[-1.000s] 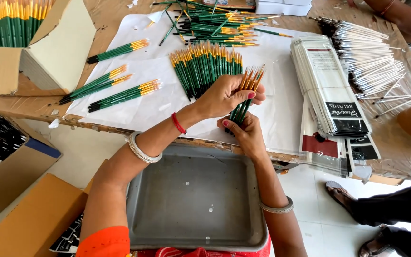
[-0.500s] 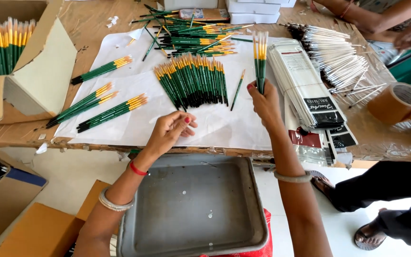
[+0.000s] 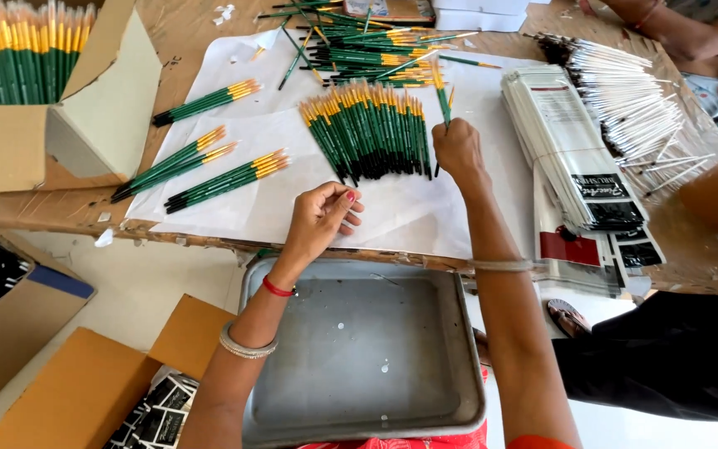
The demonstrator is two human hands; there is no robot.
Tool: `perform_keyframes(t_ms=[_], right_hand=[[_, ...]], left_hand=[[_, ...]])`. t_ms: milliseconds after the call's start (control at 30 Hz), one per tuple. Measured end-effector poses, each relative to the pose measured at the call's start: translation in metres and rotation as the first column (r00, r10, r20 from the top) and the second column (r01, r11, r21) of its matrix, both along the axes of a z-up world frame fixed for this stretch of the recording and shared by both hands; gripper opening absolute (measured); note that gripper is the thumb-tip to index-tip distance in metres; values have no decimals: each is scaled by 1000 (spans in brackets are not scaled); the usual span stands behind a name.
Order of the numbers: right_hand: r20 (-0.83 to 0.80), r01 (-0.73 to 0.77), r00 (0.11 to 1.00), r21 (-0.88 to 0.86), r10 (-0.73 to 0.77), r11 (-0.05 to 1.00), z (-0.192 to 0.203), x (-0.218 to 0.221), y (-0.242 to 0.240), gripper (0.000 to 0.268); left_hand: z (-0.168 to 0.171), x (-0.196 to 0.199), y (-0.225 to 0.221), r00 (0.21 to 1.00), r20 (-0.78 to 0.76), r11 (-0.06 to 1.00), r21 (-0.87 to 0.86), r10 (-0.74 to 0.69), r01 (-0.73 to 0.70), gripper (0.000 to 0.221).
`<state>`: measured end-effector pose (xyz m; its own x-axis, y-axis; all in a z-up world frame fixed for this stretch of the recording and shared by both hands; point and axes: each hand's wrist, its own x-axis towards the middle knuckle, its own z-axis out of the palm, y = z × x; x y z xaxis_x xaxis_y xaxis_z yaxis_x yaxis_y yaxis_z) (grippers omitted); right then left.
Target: The person picks up plastic bags and inserts sets of paintbrushes into them before placing the packaged brushes into a cardboard box.
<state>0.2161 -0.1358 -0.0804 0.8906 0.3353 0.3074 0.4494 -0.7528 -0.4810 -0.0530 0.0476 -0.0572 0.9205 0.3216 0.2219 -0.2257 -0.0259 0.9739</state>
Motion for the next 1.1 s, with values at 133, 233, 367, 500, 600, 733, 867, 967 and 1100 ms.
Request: perform_keyframes(t_ms=[133, 233, 367, 500, 600, 733, 867, 967, 1100], right_hand=[[-57, -270, 921, 621, 386, 736, 104, -131, -1, 12], [56, -434, 798, 744, 600, 508, 61, -164, -11, 11], [-207, -380, 674, 726, 709, 573, 33, -171, -16, 18], [-267, -344, 625, 749, 733, 567, 30, -169, -16, 17], [-280, -349, 614, 742, 738, 572, 26, -166, -14, 18], [-298, -323, 582, 769, 756, 552, 25, -165, -12, 20], [-271, -332, 564, 791, 780, 514, 18, -163, -13, 19], [-226, -372, 567, 788, 792, 492, 11, -160, -14, 18], [-246, -368, 568, 778, 785, 510, 16, -162, -15, 18]], left_hand=[[2, 0, -2, 1000, 8, 1000, 4, 4, -4, 27], [0, -1, -2, 1000, 10, 1000, -2, 15, -14, 27], [-5, -1, -5, 999, 24, 999, 19, 34, -34, 27], [-6, 2, -4, 995, 91, 997, 64, 33, -39, 27], [0, 5, -4, 999, 35, 997, 60, 38, -40, 30], [35, 9, -13, 963, 255, 995, 56, -91, 79, 37], [67, 23, -34, 899, 369, 970, 144, -236, 195, 37], [78, 44, -39, 960, 176, 963, 203, -216, 180, 37], [70, 57, -38, 940, 273, 912, 402, -203, 80, 30]])
